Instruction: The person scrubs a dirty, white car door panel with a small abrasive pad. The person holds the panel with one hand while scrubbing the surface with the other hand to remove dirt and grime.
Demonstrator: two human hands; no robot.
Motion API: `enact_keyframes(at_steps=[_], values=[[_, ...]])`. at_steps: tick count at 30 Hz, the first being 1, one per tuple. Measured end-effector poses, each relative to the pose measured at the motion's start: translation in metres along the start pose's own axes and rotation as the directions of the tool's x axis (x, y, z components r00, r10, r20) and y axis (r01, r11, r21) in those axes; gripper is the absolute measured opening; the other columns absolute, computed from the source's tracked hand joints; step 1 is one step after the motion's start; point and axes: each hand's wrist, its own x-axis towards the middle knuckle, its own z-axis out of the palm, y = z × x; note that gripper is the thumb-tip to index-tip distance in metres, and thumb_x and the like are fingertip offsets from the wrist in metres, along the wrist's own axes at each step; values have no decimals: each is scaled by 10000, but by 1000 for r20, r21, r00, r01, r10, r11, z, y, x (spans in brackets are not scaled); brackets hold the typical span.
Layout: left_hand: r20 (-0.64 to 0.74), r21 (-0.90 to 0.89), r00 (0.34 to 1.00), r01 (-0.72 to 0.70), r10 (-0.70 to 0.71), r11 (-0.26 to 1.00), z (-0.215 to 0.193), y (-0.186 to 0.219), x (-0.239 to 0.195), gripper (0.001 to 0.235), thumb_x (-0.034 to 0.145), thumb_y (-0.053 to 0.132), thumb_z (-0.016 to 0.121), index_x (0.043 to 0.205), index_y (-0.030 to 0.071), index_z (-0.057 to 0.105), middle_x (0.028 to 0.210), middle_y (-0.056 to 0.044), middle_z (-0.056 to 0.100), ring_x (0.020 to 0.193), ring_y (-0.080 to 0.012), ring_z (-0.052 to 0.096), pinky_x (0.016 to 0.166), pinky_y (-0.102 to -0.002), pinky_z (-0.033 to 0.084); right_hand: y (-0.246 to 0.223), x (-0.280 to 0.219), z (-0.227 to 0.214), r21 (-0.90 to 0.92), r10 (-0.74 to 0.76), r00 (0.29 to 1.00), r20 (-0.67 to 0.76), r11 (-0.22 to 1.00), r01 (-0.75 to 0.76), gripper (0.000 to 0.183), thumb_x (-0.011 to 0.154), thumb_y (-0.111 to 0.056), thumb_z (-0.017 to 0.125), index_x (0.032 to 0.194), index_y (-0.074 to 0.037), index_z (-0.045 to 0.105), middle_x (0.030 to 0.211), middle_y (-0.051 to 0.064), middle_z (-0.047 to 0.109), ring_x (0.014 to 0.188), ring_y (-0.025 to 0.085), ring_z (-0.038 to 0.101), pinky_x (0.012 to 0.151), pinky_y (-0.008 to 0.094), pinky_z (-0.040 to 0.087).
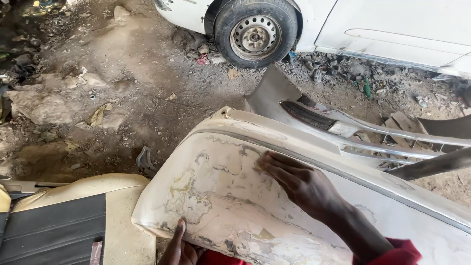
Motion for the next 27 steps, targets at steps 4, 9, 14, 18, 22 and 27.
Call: enact_keyframes(at_steps=[4,9,14,18,22,27], values=[[-20,71,1000,16,-15,997,-4,1,6,888,870,585,603,1707,303,521,1722,-118,623,1514,-362,598,1146,-501,489,4,4,5,-50,22,1000,15,998,-21,475,1083,-54,700,1556,-76,658,1528,99,743,1444,299,696,981,459,700],[-61,-38,997,-40,37,999,34,8,-48,811,921,434,582,1716,329,461,1728,-79,590,1581,-329,539,1271,-547,455,35,54,79,32,-54,999,-9,998,54,453,1096,39,614,1539,-38,666,1531,174,722,1438,371,681,1154,476,615],[-185,-62,957,-238,224,969,27,-15,-31,756,968,380,630,1711,325,501,1616,-85,645,1493,-351,604,1208,-597,508,41,91,118,115,-10,998,-59,993,16,291,1170,-89,561,1367,-56,773,1373,123,795,1290,332,740,1105,451,618],[48,40,972,-231,229,972,-14,-32,55,774,1023,528,529,1747,271,435,1679,-139,581,1495,-409,566,1130,-649,486,9,77,61,99,184,982,36,977,-187,274,1163,-196,557,1321,-144,775,1421,81,781,1381,300,721,919,497,681],[106,119,989,-118,105,986,4,-63,68,778,1022,554,519,1742,269,442,1678,-131,582,1499,-398,564,1145,-630,480,-8,33,7,20,131,990,-57,991,-130,228,1170,-121,624,1192,22,801,1260,226,841,1309,402,760,940,501,686],[105,105,991,-91,79,990,-1,-58,75,784,1022,583,506,1738,267,451,1678,-123,583,1503,-387,562,1163,-609,473,-9,16,0,-82,145,989,-36,986,-148,187,1140,-130,678,1189,-28,827,1219,176,861,1313,351,769,966,440,681]])
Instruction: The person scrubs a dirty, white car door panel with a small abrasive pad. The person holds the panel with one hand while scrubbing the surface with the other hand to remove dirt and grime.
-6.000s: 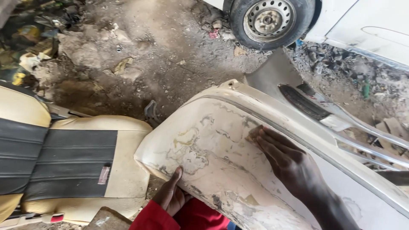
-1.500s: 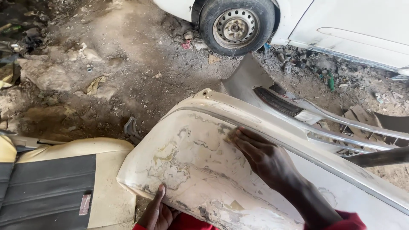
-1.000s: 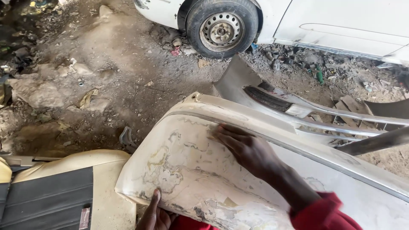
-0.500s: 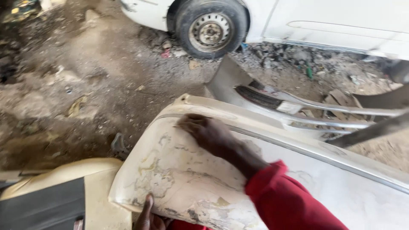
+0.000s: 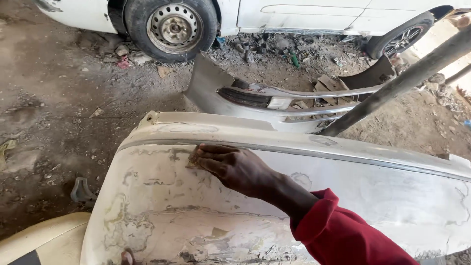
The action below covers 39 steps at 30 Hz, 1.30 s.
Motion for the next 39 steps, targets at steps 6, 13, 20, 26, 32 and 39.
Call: enact_keyframes(at_steps=[6,13,20,26,32,39], values=[[-16,-46,1000,-4,3,999,-15,3,-10,795,1021,621,490,1731,265,462,1677,-112,585,1509,-372,559,1187,-581,464,11,51,52,116,-56,998,-32,991,60,210,1156,-107,646,1191,34,798,1228,230,843,1301,412,760,937,502,687],[-13,-91,997,-81,80,993,-26,36,-31,812,1021,669,469,1723,262,477,1676,-99,587,1516,-353,555,1216,-546,453,43,37,108,172,-171,985,33,971,163,645,989,121,535,1595,-84,616,1581,157,699,1502,370,643,1207,491,584],[-121,-151,990,-93,75,984,28,64,-98,705,1027,407,509,1724,308,470,1690,-86,596,1550,-300,549,1265,-543,454,13,-15,3,135,-190,979,76,975,179,634,1013,162,554,1615,-33,593,1612,162,672,1536,348,608,1141,470,618],[-69,-235,998,-23,7,972,7,66,-76,703,1014,306,524,1710,213,494,1723,-118,576,1590,-324,511,1317,-547,414,21,16,41,177,-193,981,27,967,185,405,1129,-109,586,1501,29,668,1546,211,701,1497,396,632,1245,493,540],[-47,-165,997,55,-63,985,16,71,-85,814,923,423,578,1716,265,488,1742,-138,573,1603,-383,508,1287,-616,417,33,65,90,174,-167,981,97,974,148,389,1136,-104,598,1511,-62,696,1534,116,727,1458,314,655,1197,445,573],[-101,-136,992,62,-76,989,10,70,-82,773,981,452,581,1721,243,492,1730,-145,592,1561,-367,554,1256,-549,465,16,10,20,169,-161,984,72,975,147,502,1067,58,584,1551,-52,660,1601,167,671,1501,340,634,1116,466,626]])
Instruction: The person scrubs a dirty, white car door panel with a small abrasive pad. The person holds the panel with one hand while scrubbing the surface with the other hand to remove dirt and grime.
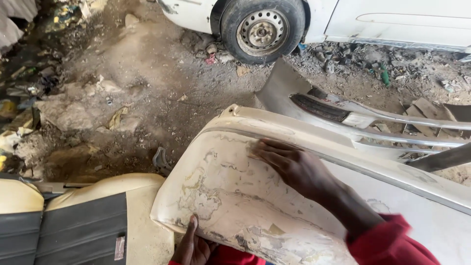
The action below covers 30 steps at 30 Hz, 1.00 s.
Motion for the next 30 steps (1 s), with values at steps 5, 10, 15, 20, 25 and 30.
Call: enact_keyframes(at_steps=[5,10,15,20,25,30], values=[[22,-19,1000,-21,21,1000,6,1,-3,774,956,419,577,1706,245,497,1728,-129,587,1586,-355,533,1266,-566,457,-15,-40,-31,-42,16,1000,16,999,-16,524,1053,7,672,1573,-23,615,1617,163,655,1521,336,625,1247,445,539],[20,-50,1000,-21,22,999,13,4,-11,833,924,360,566,1740,233,455,1769,-126,545,1630,-353,485,1337,-573,400,-3,-11,-9,31,-11,1000,16,999,10,565,1035,152,563,1577,2,608,1592,220,669,1500,390,639,1267,472,527],[42,-7,999,13,-13,1000,-1,3,1,815,914,433,594,1706,259,506,1732,-143,590,1597,-358,520,1279,-556,424,21,46,34,66,2,1000,-31,998,0,372,1083,-64,689,1451,-14,720,1503,187,734,1400,353,705,1129,476,621],[31,-45,999,-14,15,999,18,3,-25,810,926,380,576,1723,275,475,1753,-120,562,1614,-366,501,1313,-614,413,24,31,32,87,7,999,-45,996,-3,342,1112,-56,640,1437,-17,739,1510,202,724,1421,338,696,1163,471,603],[-29,-28,999,17,-18,999,6,3,-8,804,949,397,606,1722,202,501,1740,-124,574,1597,-310,520,1344,-460,413,-16,-9,-18,-1,44,999,16,999,-44,509,1103,42,548,1594,-73,621,1637,144,649,1516,333,628,1186,460,579],[38,-24,999,19,-18,1000,7,3,-5,775,968,412,542,1712,196,502,1718,-156,588,1583,-358,524,1312,-546,421,-12,-29,-21,-68,29,1000,10,997,-28,511,1017,0,725,1524,-27,666,1560,167,701,1470,336,668,1209,444,577]])
